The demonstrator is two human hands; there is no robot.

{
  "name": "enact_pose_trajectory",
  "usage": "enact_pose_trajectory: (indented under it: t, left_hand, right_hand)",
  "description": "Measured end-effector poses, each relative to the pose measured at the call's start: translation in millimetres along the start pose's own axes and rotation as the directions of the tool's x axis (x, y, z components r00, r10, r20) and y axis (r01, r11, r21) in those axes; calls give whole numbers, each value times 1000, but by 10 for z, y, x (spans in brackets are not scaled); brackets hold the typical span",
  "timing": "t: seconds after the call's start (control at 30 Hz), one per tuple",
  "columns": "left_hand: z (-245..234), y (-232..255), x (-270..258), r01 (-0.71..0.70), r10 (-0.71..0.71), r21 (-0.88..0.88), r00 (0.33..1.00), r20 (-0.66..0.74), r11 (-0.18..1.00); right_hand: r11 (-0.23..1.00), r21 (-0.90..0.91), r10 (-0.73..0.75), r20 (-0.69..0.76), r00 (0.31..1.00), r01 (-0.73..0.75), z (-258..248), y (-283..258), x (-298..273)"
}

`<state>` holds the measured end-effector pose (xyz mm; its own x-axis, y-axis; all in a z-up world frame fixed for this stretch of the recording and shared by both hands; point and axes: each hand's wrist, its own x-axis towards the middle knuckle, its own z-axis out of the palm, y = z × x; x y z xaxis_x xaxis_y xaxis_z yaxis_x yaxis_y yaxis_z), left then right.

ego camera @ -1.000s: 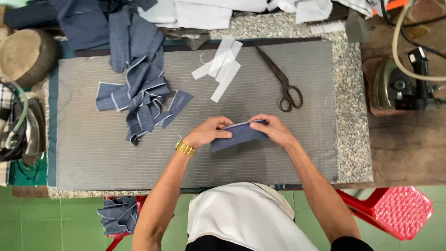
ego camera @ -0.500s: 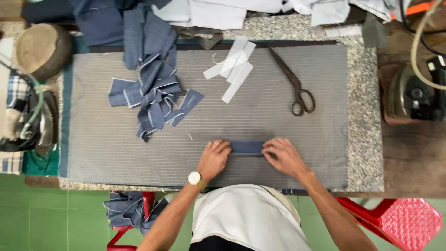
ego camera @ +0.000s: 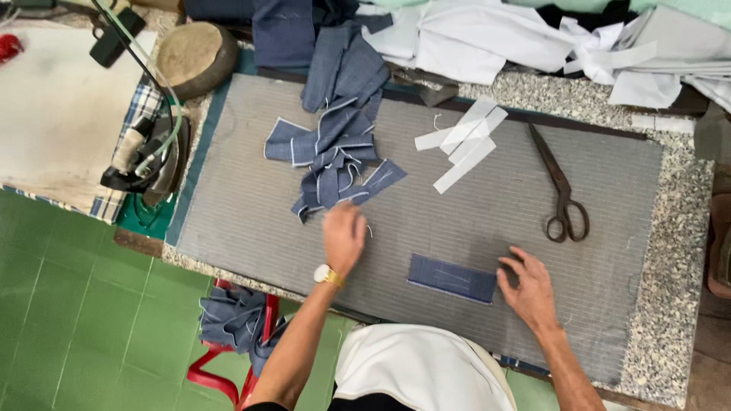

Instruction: The person uses shears to cut a white paper pattern into strips on a work table. They then arrange several pieces of blue denim fabric on the table, placing the cut paper strips on top of them. Finally, they pick up a white cloth and place it into a red basket.

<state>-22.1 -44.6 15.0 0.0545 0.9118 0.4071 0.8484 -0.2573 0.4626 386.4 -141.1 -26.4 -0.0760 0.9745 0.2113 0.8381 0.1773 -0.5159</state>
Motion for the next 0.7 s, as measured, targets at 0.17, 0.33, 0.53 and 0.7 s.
enact_pose_trajectory:
  t: [0.17, 0.33, 0.53, 0.7]
  left_hand:
    - [-29, -925, 431, 193, -160, 134, 961, -226, 972]
    - [185, -1352, 573, 334, -302, 200, 938, -172, 921]
    - [371, -726, 447, 51, -51, 36, 999, -5, 998]
    - [406, -677, 364, 180, -196, -326, 980, -17, 928]
  right_hand:
    - [988, -133, 68, -30, 997, -72, 66, -51, 168]
    - [952, -244, 215, 107, 971, -184, 132, -48, 198]
    - [934, -263, 306, 231, 924, -243, 60, -120, 173]
    - [948, -244, 253, 199, 947, -202, 133, -56, 99]
